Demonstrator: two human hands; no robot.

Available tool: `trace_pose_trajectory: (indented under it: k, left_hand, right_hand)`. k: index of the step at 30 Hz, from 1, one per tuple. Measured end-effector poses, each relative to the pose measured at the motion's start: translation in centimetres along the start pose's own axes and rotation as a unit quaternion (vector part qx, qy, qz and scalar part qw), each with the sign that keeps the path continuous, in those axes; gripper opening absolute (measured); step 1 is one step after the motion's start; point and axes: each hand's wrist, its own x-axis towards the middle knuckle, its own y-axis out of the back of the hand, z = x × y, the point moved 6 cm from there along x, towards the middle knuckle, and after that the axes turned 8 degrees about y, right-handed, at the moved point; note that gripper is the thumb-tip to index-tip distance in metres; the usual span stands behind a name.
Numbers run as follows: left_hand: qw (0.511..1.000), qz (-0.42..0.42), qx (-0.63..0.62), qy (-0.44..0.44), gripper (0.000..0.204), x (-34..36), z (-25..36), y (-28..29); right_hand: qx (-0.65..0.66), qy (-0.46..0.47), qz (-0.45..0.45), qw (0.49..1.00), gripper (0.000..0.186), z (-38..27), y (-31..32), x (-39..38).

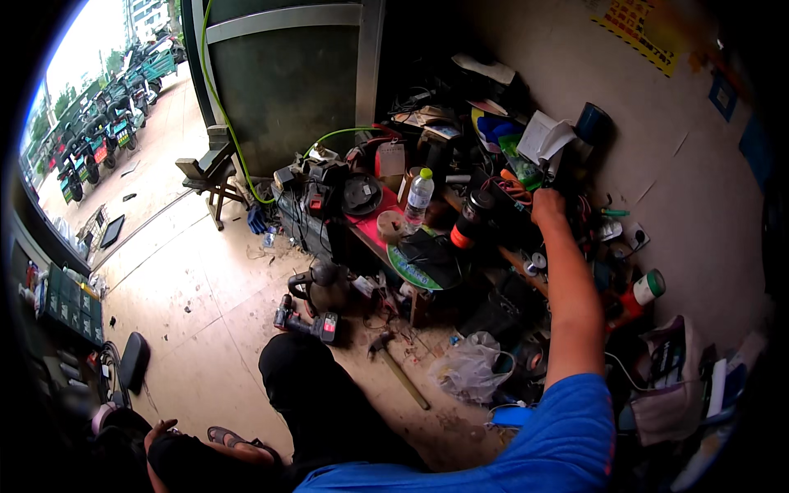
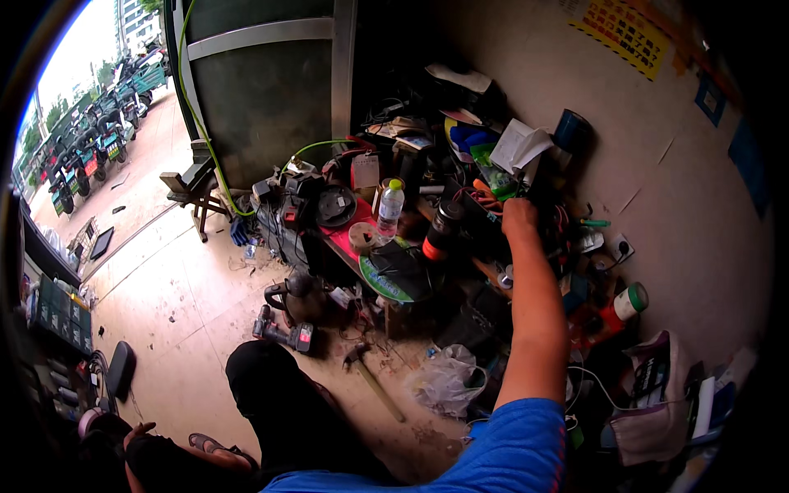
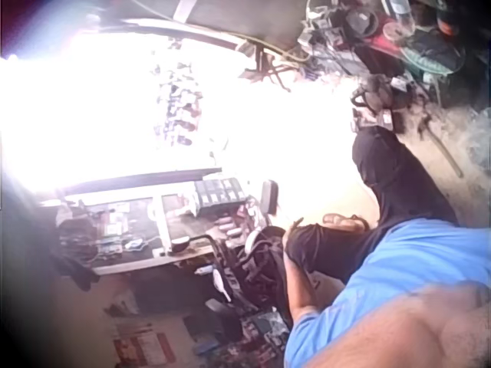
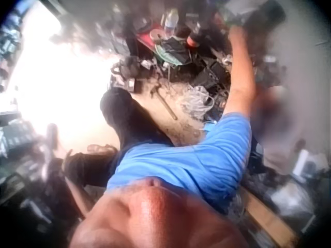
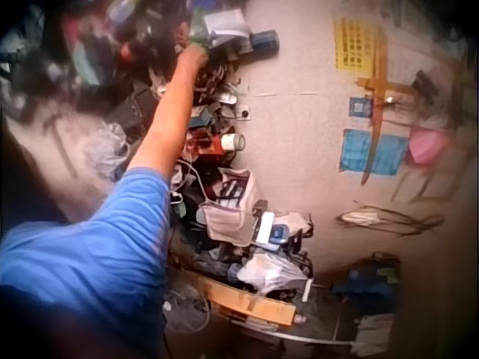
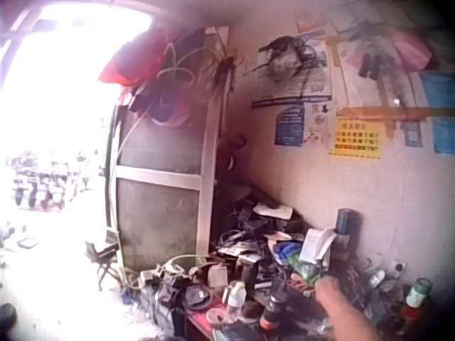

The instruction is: The person removes screws from a scooter using a screwdriver and then handles the internal wiring and electrical connectors of the tail assembly.

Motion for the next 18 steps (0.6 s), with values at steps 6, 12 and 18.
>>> trace_pose_trajectory:
  k: [6, 12, 18]
  left_hand:
    - [0.752, 0.073, -0.613, 0.232, 0.054, -0.4, -11.0, -4.8]
    - [0.809, 0.161, -0.511, 0.244, 0.062, -2.8, -17.8, -7.1]
    - [0.731, 0.114, -0.615, 0.273, 0.064, -6.1, -12.9, -5.2]
  right_hand:
    - [0.001, -0.034, 0.071, 0.997, 0.021, 0.5, 5.6, -5.6]
    - [0.514, -0.006, 0.169, 0.841, 0.031, -4.2, 6.1, -14.1]
    - [0.838, 0.200, -0.084, 0.502, 0.035, -28.9, 7.0, -21.0]
